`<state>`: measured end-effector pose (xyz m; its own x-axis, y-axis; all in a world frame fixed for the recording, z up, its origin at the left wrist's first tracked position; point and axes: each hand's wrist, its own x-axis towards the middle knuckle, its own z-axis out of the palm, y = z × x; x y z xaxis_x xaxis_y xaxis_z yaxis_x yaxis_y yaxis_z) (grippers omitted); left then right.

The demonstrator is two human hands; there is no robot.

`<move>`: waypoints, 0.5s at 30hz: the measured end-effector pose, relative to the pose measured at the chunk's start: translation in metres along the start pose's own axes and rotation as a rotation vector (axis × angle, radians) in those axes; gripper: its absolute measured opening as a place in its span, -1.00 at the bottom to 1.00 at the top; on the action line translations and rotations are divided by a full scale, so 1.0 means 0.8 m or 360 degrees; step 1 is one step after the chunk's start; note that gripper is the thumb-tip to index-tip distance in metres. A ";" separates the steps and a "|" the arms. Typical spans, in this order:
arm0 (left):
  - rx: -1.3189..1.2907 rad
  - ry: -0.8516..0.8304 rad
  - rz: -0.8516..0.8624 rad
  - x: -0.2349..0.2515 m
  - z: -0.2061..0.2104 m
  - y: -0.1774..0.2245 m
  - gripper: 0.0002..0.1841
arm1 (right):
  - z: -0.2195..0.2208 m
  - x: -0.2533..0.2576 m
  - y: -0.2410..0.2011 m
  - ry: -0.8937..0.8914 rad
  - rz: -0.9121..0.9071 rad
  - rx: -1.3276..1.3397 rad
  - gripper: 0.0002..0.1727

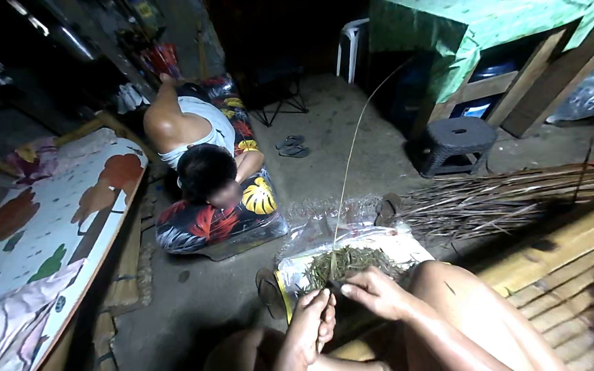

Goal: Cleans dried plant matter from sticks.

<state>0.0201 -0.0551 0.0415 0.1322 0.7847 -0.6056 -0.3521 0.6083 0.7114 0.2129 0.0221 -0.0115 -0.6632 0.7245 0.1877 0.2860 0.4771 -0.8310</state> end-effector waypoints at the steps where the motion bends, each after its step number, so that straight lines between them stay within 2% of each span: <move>1: 0.0002 0.0014 0.0001 0.001 0.002 0.002 -0.66 | 0.007 0.000 -0.003 -0.0025 -0.0046 0.0014 -0.34; 7: -0.0038 0.0010 -0.0045 0.001 0.002 -0.001 -0.67 | 0.008 0.008 0.004 -0.0003 -0.0074 -0.0227 -0.31; 15: -0.0002 -0.0035 -0.0054 -0.009 0.000 -0.005 -0.66 | -0.021 0.016 0.024 0.0065 0.0289 -0.0347 -0.36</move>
<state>0.0204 -0.0633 0.0434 0.1646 0.7659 -0.6215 -0.3485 0.6346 0.6898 0.2215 0.0494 -0.0162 -0.5604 0.8252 0.0703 0.5427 0.4300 -0.7215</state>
